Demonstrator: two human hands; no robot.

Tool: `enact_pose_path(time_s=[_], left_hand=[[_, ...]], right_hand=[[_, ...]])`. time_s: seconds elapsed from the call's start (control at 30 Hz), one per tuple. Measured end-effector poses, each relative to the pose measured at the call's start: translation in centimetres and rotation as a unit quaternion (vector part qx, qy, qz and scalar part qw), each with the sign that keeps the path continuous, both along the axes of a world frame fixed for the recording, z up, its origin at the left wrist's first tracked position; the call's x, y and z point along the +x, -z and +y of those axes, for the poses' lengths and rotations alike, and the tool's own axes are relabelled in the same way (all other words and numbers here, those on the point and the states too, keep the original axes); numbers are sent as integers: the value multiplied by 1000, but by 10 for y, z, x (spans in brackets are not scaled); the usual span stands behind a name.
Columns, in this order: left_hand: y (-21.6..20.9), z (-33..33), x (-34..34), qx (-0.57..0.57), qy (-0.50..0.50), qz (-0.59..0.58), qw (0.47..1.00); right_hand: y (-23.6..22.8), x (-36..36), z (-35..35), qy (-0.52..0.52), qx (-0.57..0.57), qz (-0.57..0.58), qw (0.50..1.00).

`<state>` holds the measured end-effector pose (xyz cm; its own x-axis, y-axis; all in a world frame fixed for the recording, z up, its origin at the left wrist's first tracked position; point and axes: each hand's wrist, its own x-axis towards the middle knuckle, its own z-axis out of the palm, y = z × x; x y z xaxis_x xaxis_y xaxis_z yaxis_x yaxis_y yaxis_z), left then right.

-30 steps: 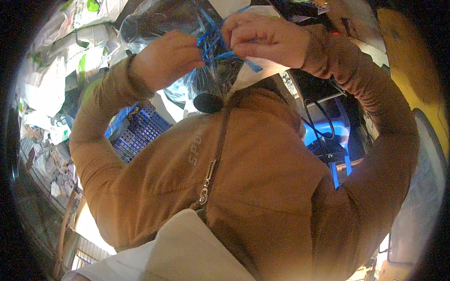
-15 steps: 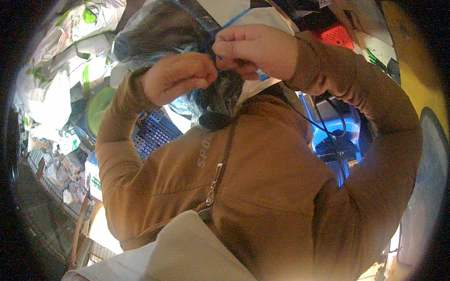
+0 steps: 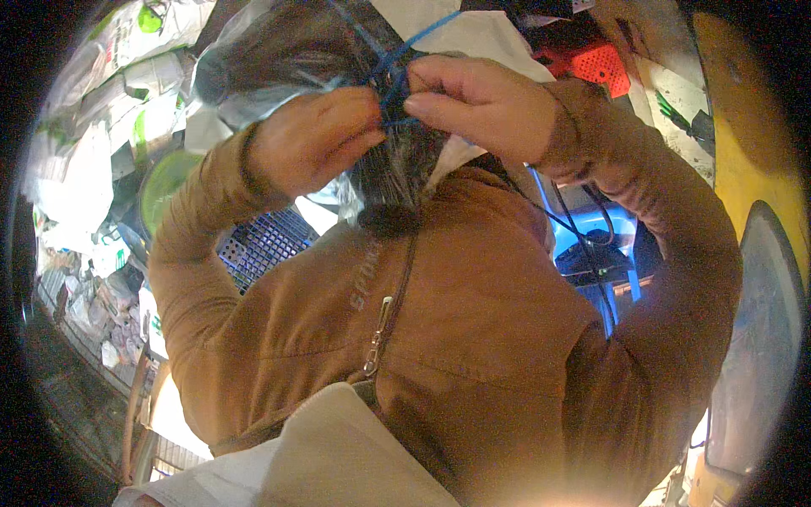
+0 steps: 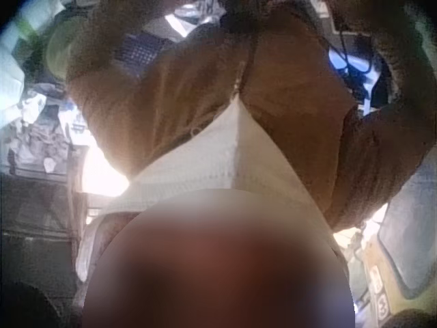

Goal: The person sits on a chair and ties a plastic-wrapped package with a blue plastic strap. They then put on green gloves and handle a black plastic component, turning it over and inspecting it.

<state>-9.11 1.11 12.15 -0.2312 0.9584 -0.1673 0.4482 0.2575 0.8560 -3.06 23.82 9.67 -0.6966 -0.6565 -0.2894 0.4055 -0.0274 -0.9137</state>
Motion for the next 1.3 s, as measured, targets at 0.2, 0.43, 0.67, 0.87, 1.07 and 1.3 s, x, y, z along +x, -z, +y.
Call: enact_pose_path(time_s=[0.2, 0.43, 0.67, 0.87, 1.07, 1.3], left_hand=[[-15, 20, 2, -158, 21, 80, 984], [-36, 37, 41, -296, 75, 379, 873], [-38, 30, 24, -53, 148, 516, 842], [-39, 25, 19, -233, -4, 281, 931], [-38, 15, -1, -302, -228, -187, 907], [-21, 6, 19, -98, -352, -476, 800]], right_hand=[[5, 12, -11, 89, 37, 173, 980], [4, 30, -27, 140, 239, 309, 910], [-5, 25, -20, 81, 355, 367, 856], [-6, 18, -8, -12, 363, 424, 830], [-16, 9, -4, -61, 370, 533, 759], [-36, 19, -10, -65, 354, 389, 848]])
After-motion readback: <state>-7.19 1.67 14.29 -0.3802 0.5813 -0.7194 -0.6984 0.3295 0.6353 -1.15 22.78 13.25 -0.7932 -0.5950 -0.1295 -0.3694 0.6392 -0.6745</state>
